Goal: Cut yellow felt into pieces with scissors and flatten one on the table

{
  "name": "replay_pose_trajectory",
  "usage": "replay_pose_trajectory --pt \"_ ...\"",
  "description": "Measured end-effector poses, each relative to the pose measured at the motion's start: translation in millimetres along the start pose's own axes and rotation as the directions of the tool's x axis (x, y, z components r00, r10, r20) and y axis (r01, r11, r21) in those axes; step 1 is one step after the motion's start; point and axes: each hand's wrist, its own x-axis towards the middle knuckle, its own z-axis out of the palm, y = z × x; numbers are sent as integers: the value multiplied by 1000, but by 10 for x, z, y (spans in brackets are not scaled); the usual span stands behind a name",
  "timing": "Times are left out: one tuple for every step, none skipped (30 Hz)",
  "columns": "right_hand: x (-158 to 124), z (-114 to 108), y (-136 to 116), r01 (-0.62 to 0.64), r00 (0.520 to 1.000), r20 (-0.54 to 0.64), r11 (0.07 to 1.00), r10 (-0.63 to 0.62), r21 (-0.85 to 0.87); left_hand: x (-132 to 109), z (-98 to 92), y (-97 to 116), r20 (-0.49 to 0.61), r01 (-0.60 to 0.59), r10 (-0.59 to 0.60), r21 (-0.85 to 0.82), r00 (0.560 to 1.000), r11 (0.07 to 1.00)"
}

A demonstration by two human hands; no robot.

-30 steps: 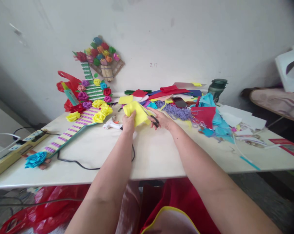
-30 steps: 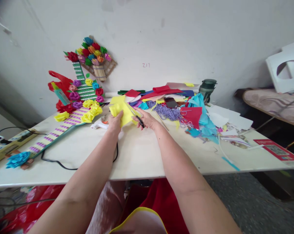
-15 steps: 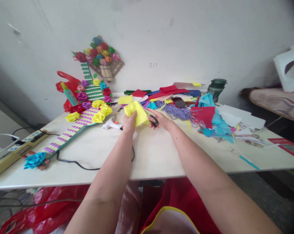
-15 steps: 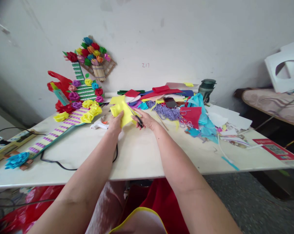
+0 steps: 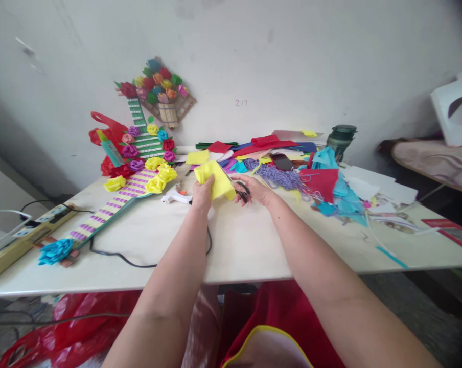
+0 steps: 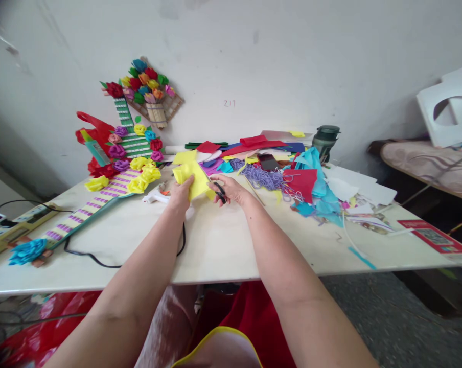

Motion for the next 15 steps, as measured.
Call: replay_pose_trajectory --pt "0 1 2 1 1000 1 1000 -1 3 5 -7 -3 6 6 -6 1 1000 1000" --pt "-2 3 2 0 1000 5 1000 0 5 11 -13 -6 11 12 -12 2 1000 1000" --pt "-5 4 0 0 1000 12 1000 0 8 17 -18 -11 18 14 -14 0 1000 1000" --pt "-11 5 -5 1 1000 22 1000 -1 12 23 -23 -17 25 14 -14 -4 1000 1000" --pt "-17 6 -11 2 999 34 1000 -3 17 29 -26 -22 31 14 -14 -9 999 1000" --pt "-24 8 -17 6 999 44 1000 -7 23 35 -29 -28 37 14 -13 -16 999 1000" --pt "-31 10 -25 8 999 49 1000 -9 29 40 -31 -32 44 16 -15 -22 999 1000" --pt "-38 12 -32 8 999 50 999 -10 36 43 -32 -36 48 19 -18 -29 999 999" --pt "-43 15 -38 8 999 49 999 -10 43 45 -32 -38 51 26 -24 -36 998 999" --pt "-48 18 -43 8 999 47 999 -10 51 45 -31 -39 50 33 -31 -41 998 999" --pt "-51 22 -47 10 999 46 998 -13 58 44 -29 -40 54 39 -36 -46 998 998" --pt "-52 26 -49 15 999 46 998 -18 65 41 -26 -39 60 43 -40 -48 997 998" --pt "-53 31 -51 20 999 45 997 -24 70 37 -22 -38 68 47 -43 -48 997 998" --pt "-52 35 -51 25 999 42 997 -28 71 33 -19 -36 74 48 -45 -49 996 998" --pt "-52 40 -51 27 999 37 997 -30 68 29 -15 -34 80 50 -46 -50 996 998"
